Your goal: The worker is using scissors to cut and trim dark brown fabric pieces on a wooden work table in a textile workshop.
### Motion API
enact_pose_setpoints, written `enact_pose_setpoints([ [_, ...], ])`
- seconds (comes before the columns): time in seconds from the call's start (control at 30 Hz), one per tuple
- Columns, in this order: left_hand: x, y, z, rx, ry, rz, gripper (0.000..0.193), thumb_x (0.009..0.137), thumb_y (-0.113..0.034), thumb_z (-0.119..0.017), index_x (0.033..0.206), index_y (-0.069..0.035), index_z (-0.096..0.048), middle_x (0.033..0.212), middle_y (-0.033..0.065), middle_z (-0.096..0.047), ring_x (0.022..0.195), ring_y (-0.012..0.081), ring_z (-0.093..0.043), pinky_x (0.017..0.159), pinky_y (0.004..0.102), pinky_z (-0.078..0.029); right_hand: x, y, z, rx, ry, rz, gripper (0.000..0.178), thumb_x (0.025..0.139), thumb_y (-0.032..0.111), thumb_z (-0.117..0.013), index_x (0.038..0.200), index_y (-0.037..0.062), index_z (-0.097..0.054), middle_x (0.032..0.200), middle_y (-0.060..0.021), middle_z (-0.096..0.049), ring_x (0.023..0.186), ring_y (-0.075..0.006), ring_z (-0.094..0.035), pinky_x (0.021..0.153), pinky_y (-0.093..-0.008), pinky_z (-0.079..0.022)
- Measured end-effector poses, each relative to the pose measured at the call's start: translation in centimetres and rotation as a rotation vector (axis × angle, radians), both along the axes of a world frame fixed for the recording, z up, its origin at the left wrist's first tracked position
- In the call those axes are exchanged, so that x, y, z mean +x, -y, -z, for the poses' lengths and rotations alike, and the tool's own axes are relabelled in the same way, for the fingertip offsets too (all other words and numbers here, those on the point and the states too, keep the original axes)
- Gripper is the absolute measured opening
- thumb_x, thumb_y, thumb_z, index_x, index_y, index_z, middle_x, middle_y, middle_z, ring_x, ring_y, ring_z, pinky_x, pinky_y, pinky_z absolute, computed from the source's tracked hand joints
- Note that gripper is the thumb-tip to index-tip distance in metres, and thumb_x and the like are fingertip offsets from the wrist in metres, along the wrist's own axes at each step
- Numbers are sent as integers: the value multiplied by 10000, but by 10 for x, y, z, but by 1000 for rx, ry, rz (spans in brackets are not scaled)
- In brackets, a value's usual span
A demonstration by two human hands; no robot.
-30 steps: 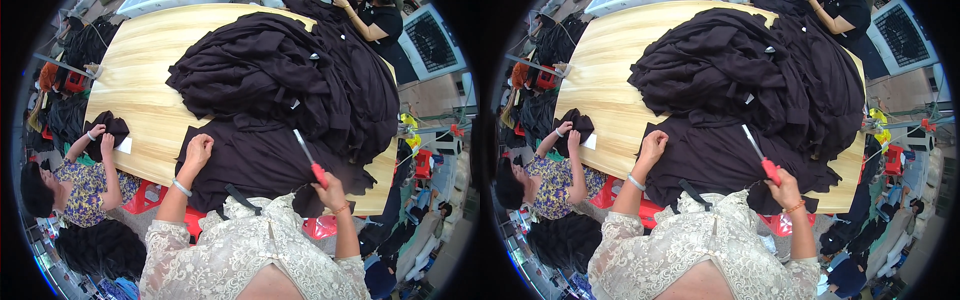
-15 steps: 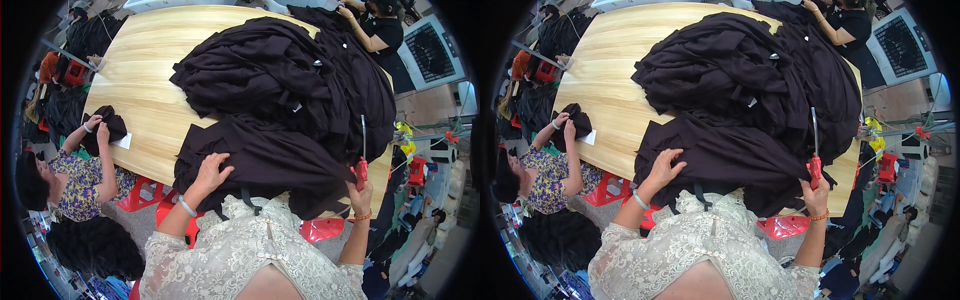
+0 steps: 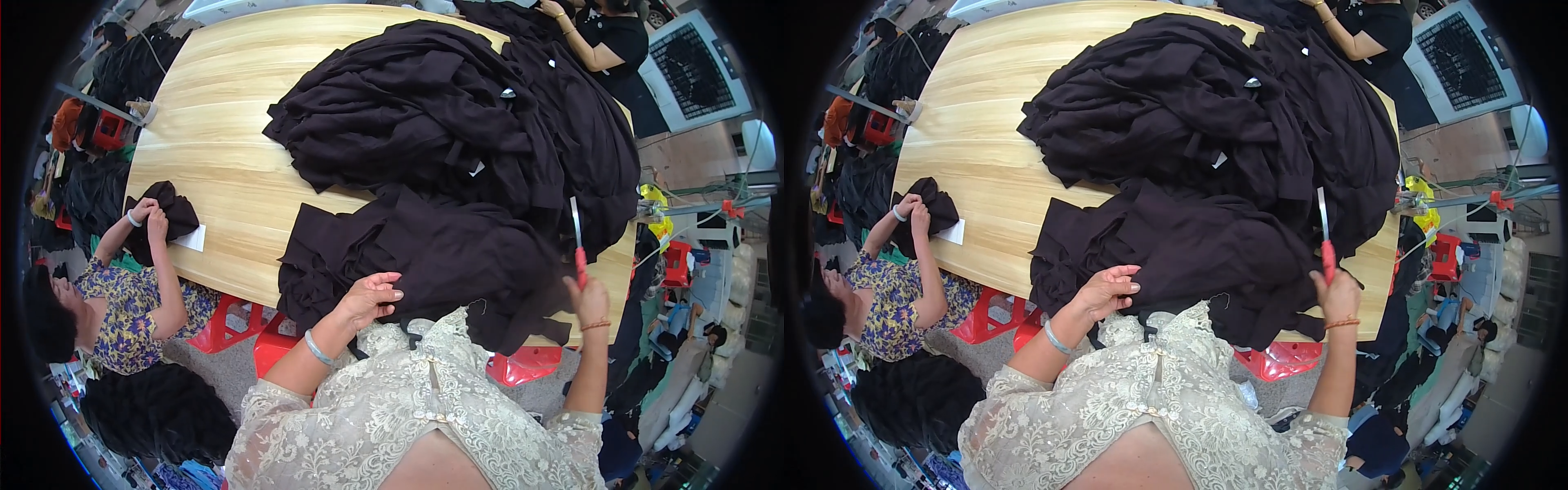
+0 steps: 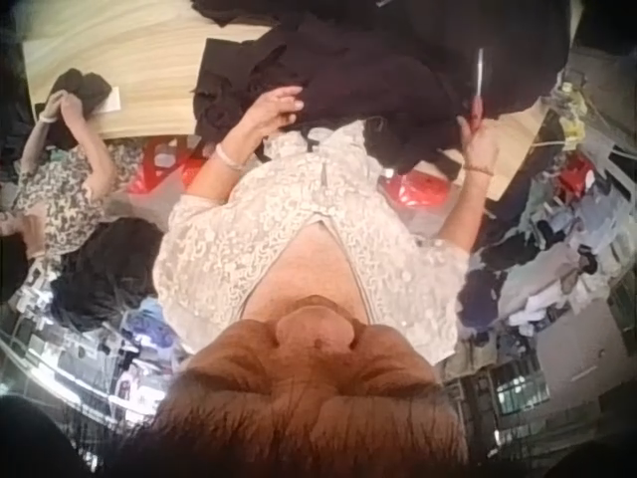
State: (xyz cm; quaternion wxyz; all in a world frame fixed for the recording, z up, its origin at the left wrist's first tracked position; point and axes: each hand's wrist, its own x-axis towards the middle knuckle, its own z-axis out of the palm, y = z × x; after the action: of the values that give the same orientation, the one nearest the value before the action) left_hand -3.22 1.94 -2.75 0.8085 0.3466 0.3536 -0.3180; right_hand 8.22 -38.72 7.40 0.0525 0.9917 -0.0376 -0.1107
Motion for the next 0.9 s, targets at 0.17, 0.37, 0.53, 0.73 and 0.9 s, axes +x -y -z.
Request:
enact_pose_setpoints([
  [0.17, -9, -4, 3, -333, -67, -281, 247, 880, -2, -616, 1118, -44, -564, 902, 32, -634, 823, 136, -646, 888, 437, -552, -50, -58, 5, 434, 98, -217, 184, 858, 84, -627, 955, 26, -483, 1073, -213, -515, 845, -445, -593, 693, -491, -491],
  [0.37, 10, 13, -10, -428, -124, -480, 80, 880, -10, -618, 957, -2, -640, 927, 68, -667, 845, 157, -652, 1011, 534, -441, -64, -103, -20, 695, -246, -317, 268, 832, 84, -642, 1064, 72, -509, 856, -147, -612, 809, -369, -605, 701, -423, -475],
  [0.53, 11, 18, 5, -395, -37, -439, 34, 881, -15, -622, 914, -21, -625, 928, 71, -666, 853, 160, -648, 985, 514, -467, -68, -104, -16, 648, -370, -539, 265, 791, 93, -654, 1035, 88, -551, 884, -125, -587, 852, -323, -573, 803, -422, -435],
  [0.73, 5, 20, 19, -289, 81, -442, 58, 893, -20, -612, 866, -67, -590, 937, 58, -668, 876, 152, -642, 953, 474, -494, -80, -113, -20, 556, -475, -505, 205, 830, 126, -612, 996, 59, -512, 798, -164, -643, 772, -348, -642, 697, -443, -495],
  [0.9, 12, 23, 9, -124, 88, -426, 120, 906, -45, -612, 825, -115, -557, 899, 26, -668, 856, 140, -643, 926, 443, -499, -76, -120, -21, 520, -504, -520, 263, 847, 254, -635, 1023, 91, -526, 695, -143, -635, 682, -350, -643, 624, -437, -484],
])
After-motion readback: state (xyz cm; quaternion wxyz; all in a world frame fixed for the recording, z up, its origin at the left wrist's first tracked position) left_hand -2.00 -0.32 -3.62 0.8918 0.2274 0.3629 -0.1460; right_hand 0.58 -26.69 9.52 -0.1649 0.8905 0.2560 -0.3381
